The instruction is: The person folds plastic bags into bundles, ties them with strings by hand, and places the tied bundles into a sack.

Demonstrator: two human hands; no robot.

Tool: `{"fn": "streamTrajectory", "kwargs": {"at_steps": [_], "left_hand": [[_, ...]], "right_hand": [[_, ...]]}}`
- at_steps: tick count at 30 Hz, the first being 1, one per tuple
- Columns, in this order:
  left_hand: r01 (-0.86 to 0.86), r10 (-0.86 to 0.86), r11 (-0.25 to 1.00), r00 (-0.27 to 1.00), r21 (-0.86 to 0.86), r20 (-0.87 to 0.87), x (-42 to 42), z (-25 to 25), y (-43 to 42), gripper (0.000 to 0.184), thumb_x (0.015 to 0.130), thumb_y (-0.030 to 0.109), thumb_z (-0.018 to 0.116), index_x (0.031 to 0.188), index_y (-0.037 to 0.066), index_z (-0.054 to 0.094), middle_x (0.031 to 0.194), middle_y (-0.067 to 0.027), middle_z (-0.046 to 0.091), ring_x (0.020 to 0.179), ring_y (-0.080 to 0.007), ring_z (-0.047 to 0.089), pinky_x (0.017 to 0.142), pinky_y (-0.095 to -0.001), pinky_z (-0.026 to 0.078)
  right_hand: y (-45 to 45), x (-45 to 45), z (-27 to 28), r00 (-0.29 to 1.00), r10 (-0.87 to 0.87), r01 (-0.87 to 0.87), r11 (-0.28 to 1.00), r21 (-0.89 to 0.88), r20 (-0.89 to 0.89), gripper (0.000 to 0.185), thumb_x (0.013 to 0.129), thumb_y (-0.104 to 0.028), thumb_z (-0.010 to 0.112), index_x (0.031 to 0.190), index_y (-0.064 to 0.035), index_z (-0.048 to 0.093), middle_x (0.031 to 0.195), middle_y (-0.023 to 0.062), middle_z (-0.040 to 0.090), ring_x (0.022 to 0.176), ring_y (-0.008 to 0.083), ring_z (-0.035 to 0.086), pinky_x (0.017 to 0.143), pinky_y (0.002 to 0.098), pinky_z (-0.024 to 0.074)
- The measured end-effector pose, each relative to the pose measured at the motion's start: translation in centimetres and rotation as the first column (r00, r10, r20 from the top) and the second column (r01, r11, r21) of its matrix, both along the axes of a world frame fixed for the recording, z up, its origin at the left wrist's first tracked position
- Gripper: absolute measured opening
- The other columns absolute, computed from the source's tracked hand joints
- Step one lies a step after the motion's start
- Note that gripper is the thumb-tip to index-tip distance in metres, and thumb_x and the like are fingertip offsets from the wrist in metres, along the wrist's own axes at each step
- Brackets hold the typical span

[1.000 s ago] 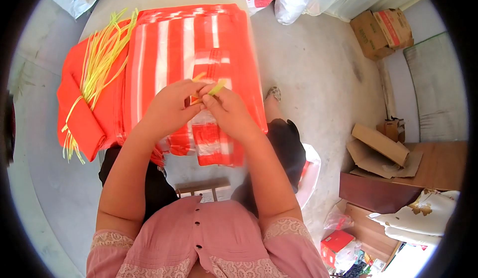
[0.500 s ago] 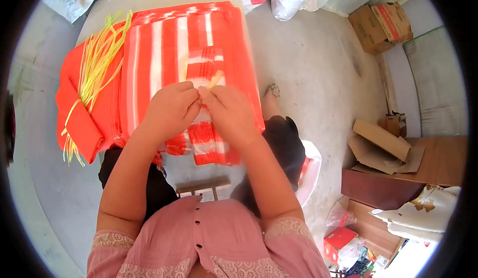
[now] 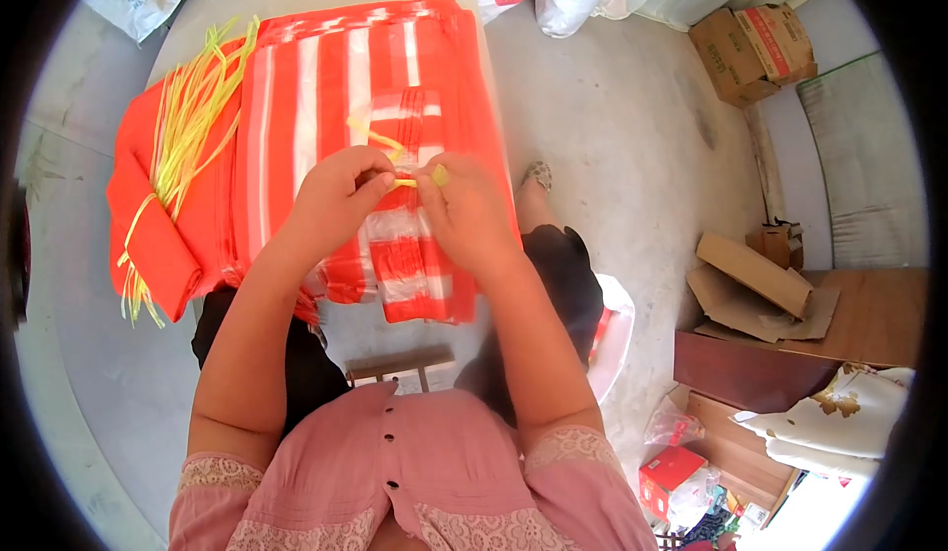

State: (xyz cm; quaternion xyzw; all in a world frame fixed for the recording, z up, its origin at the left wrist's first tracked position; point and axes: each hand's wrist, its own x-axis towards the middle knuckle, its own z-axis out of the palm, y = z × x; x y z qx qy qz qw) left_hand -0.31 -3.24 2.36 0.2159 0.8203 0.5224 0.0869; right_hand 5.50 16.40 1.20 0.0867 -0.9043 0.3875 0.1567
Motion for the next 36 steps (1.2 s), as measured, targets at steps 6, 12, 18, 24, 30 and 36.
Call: {"fn": "streamTrajectory", "kwargs": {"at_steps": [6,12,18,24,30,36], "left_hand": [[-0.105,0.049,0.850,0.991,-0.516,-0.121,-1.2,-0.5,-0.8,0.032,0.090,0.032,0.075,0.086,0.000,0.075,0.080,-0.0191,0.069,0.078,-0.0350,0.070,0.071,-0.0458,0.055],[-0.205,-0.003,0.753,0.949,-0.626,-0.316,-0.9,-1.8,-0.4,0.037,0.090,0.035,0.077,0.077,0.000,0.073,0.079,-0.0192,0.068,0.077,-0.0357,0.069,0.070,-0.0486,0.055],[-0.184,-0.006,0.724,0.962,-0.665,-0.273,-0.8,-1.4,-0.2,0.037,0.091,0.036,0.075,0.079,0.000,0.075,0.083,-0.0188,0.070,0.080,-0.0355,0.071,0.073,-0.0476,0.057],[-0.169,0.011,0.720,0.973,-0.673,-0.232,-0.7,-1.2,0.1,0.036,0.091,0.036,0.075,0.082,0.001,0.076,0.086,-0.0183,0.071,0.085,-0.0354,0.071,0.077,-0.0472,0.057],[-0.207,0.007,0.796,0.943,-0.569,-0.332,-0.8,-1.9,-0.9,0.036,0.090,0.034,0.077,0.081,-0.001,0.074,0.085,-0.0174,0.070,0.081,-0.0372,0.068,0.072,-0.0473,0.055],[0.029,0.009,0.992,0.955,-0.124,0.296,-2.1,0.4,-2.6,0.031,0.096,0.026,0.077,0.084,-0.002,0.073,0.076,-0.0013,0.066,0.071,-0.0144,0.060,0.063,-0.0355,0.048]], "right_hand": [[1.8,1.1,-2.8,0.994,-0.103,0.107,0.980,0.166,-0.034,0.023,0.096,-0.015,0.070,0.116,-0.0066,0.077,0.104,0.0141,0.067,0.101,0.0338,0.065,0.088,0.0450,0.0530],[2.6,2.0,-4.0,0.987,-0.150,0.158,0.967,0.202,-0.055,0.021,0.093,-0.014,0.073,0.113,-0.0070,0.078,0.106,0.0129,0.067,0.099,0.0328,0.065,0.088,0.0443,0.0532],[2.2,1.4,-1.8,0.989,-0.150,0.150,0.977,0.154,-0.008,0.016,0.093,-0.017,0.070,0.090,-0.0018,0.073,0.099,0.0133,0.069,0.090,0.0338,0.066,0.079,0.0454,0.0529],[-0.7,-1.5,0.8,0.894,0.009,0.124,0.955,-0.269,0.448,0.028,0.096,-0.021,0.066,0.082,0.0027,0.065,0.075,0.0129,0.064,0.069,0.0219,0.061,0.064,0.0409,0.0475],[-1.1,-2.3,-0.4,0.825,0.023,0.184,0.934,-0.307,0.565,0.034,0.097,-0.026,0.068,0.080,0.0026,0.064,0.067,0.0101,0.060,0.061,0.0135,0.055,0.060,0.0370,0.0458],[-1.6,-1.7,0.3,0.832,-0.025,0.129,0.980,-0.150,0.555,0.031,0.096,-0.027,0.070,0.081,-0.0003,0.066,0.069,0.0064,0.061,0.063,0.0143,0.054,0.059,0.0333,0.0451]]}}
